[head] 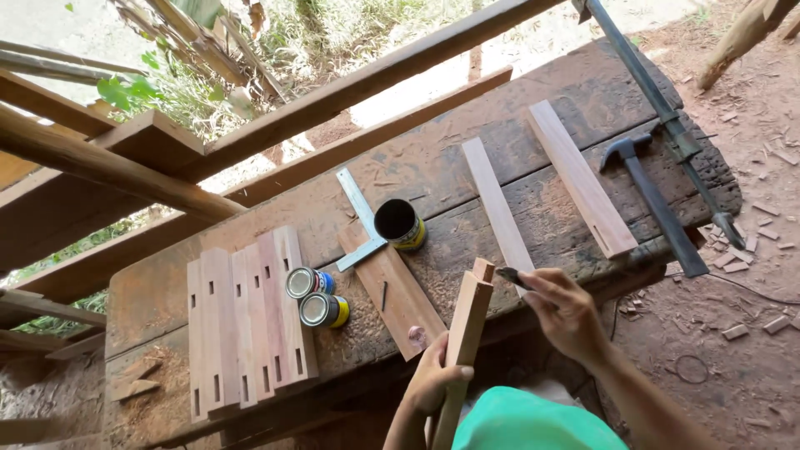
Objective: The person applies glue to the ends of wooden planks and joins them to form a rectangular frame. They then use a hammer and a metal bar to press the joints together. The person works at a wooden workbench in a workshop setting.
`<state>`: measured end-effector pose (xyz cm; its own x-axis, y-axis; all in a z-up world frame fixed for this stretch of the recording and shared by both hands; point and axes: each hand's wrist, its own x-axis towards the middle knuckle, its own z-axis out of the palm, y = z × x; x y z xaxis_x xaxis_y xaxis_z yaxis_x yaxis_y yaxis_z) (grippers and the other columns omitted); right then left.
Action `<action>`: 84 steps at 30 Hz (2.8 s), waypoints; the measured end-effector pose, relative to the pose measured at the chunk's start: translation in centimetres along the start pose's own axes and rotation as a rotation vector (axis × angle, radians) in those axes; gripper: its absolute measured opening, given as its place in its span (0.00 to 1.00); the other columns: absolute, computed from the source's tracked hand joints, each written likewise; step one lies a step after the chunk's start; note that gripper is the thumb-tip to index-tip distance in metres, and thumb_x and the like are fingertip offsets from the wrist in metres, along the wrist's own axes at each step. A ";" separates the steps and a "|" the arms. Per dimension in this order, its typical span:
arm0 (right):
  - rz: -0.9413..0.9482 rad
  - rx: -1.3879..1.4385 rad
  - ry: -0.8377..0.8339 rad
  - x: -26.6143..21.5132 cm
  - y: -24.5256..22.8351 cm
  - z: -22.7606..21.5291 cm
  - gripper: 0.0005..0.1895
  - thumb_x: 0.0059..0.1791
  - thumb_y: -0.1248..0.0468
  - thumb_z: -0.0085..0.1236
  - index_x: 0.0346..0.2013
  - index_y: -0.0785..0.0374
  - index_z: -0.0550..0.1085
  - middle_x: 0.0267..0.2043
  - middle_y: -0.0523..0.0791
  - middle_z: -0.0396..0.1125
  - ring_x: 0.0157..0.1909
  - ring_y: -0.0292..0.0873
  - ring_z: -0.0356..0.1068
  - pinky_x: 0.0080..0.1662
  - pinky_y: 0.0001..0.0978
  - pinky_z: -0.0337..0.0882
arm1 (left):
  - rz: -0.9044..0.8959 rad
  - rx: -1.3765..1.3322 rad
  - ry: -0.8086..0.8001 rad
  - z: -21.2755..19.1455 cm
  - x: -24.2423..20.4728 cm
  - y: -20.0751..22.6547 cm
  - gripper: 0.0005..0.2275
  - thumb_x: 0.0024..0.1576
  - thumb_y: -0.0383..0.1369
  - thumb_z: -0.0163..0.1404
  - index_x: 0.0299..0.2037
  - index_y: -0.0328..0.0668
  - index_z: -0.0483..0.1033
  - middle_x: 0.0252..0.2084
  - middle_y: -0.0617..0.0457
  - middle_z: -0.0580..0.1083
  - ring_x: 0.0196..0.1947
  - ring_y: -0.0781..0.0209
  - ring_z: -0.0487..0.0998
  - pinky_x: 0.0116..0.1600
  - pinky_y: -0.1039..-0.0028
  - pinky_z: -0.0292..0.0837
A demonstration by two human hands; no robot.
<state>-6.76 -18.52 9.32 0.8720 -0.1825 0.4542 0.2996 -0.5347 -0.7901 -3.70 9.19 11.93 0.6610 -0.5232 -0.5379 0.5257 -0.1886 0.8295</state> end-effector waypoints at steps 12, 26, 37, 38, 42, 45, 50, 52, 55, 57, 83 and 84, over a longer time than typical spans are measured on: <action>-0.192 -0.346 0.029 0.1 -4.5 0.0 0.24 0.43 0.74 0.63 0.53 0.56 0.78 0.43 0.44 0.69 0.25 0.37 0.66 0.26 0.29 0.72 | 0.012 0.042 0.002 0.6 -3.3 2.7 0.41 0.31 0.42 0.58 0.60 0.32 0.69 0.47 0.43 0.75 0.45 0.52 0.75 0.54 0.65 0.70; -0.180 -0.708 -0.133 -2.0 -1.8 -4.4 0.12 0.47 0.63 0.59 0.43 0.56 0.82 0.36 0.44 0.73 0.17 0.35 0.64 0.17 0.28 0.65 | 0.017 0.096 -0.074 0.4 -1.2 -0.5 0.42 0.29 0.47 0.60 0.58 0.33 0.70 0.46 0.43 0.74 0.47 0.52 0.73 0.54 0.63 0.69; -0.249 -0.547 0.106 -2.5 -0.3 -4.4 0.15 0.50 0.63 0.60 0.51 0.57 0.74 0.38 0.43 0.72 0.21 0.33 0.61 0.20 0.24 0.62 | 0.018 0.028 -0.155 0.7 -1.8 2.5 0.39 0.32 0.45 0.57 0.57 0.32 0.70 0.43 0.44 0.72 0.45 0.54 0.71 0.52 0.64 0.67; -0.260 -0.548 0.072 -1.9 -0.7 -4.2 0.14 0.49 0.63 0.61 0.49 0.56 0.74 0.37 0.40 0.72 0.22 0.33 0.64 0.22 0.25 0.67 | 0.018 0.025 -0.160 0.7 -1.8 2.6 0.38 0.32 0.45 0.56 0.57 0.33 0.70 0.43 0.45 0.72 0.44 0.54 0.71 0.52 0.64 0.67; -0.311 -0.535 0.049 -1.4 -0.2 -4.1 0.15 0.46 0.64 0.64 0.47 0.55 0.76 0.37 0.40 0.72 0.21 0.32 0.61 0.20 0.24 0.63 | 0.009 0.018 -0.162 0.3 -1.6 1.9 0.37 0.33 0.45 0.57 0.55 0.32 0.70 0.43 0.45 0.72 0.45 0.55 0.71 0.52 0.65 0.67; -0.347 -0.551 0.016 -0.1 -1.1 -4.5 0.15 0.43 0.65 0.67 0.44 0.56 0.78 0.37 0.41 0.73 0.21 0.32 0.62 0.21 0.24 0.64 | 0.018 -0.009 -0.170 -0.1 -1.7 1.3 0.37 0.33 0.46 0.61 0.53 0.32 0.70 0.42 0.46 0.72 0.43 0.57 0.71 0.51 0.68 0.67; -0.275 -0.614 -0.083 1.7 -2.7 -5.0 0.08 0.43 0.66 0.66 0.37 0.60 0.82 0.33 0.42 0.74 0.17 0.31 0.60 0.18 0.24 0.59 | 0.001 0.174 -0.109 -0.6 -2.8 3.1 0.38 0.31 0.42 0.58 0.58 0.36 0.70 0.47 0.43 0.75 0.48 0.50 0.74 0.57 0.60 0.68; -0.264 -0.646 -0.073 1.4 -1.3 -4.8 0.07 0.47 0.67 0.63 0.39 0.63 0.81 0.33 0.43 0.72 0.16 0.31 0.57 0.16 0.24 0.56 | -0.007 0.228 -0.051 -1.0 -2.7 3.0 0.40 0.31 0.42 0.60 0.59 0.38 0.70 0.48 0.44 0.75 0.49 0.51 0.75 0.58 0.63 0.69; -0.116 -0.639 -0.033 1.3 -0.3 -5.2 0.10 0.50 0.67 0.60 0.45 0.67 0.79 0.36 0.46 0.73 0.17 0.34 0.59 0.15 0.24 0.60 | 0.056 0.260 0.045 -1.8 -2.9 2.5 0.42 0.28 0.45 0.64 0.59 0.39 0.71 0.50 0.45 0.76 0.51 0.51 0.76 0.60 0.63 0.71; 0.006 -0.591 -0.003 1.9 -1.4 -5.6 0.13 0.50 0.66 0.60 0.48 0.68 0.79 0.40 0.49 0.75 0.19 0.36 0.65 0.17 0.23 0.66 | 0.138 0.238 0.096 -2.2 -2.7 1.7 0.44 0.27 0.48 0.67 0.58 0.39 0.72 0.51 0.44 0.77 0.52 0.49 0.77 0.61 0.60 0.72; -0.005 -0.699 -0.622 -8.3 3.2 20.7 0.16 0.49 0.59 0.53 0.51 0.46 0.76 0.44 0.40 0.72 0.36 0.50 0.74 0.39 0.42 0.75 | 0.428 -0.175 1.535 -11.2 -20.5 -12.1 0.11 0.54 0.27 0.61 0.44 0.33 0.76 0.37 0.49 0.79 0.32 0.63 0.78 0.41 0.78 0.76; -0.010 -0.705 -0.627 -7.7 3.1 21.2 0.16 0.49 0.59 0.53 0.51 0.46 0.76 0.44 0.40 0.72 0.36 0.50 0.74 0.39 0.42 0.75 | 0.425 -0.184 1.537 -11.8 -20.8 -12.4 0.11 0.54 0.27 0.61 0.44 0.33 0.76 0.37 0.49 0.79 0.32 0.63 0.78 0.41 0.78 0.76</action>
<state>-4.38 -1.24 -5.34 0.9813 0.1923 -0.0069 0.1837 -0.9472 -0.2629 -17.67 32.22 11.04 0.5950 0.8036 -0.0118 0.1511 -0.0975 0.9837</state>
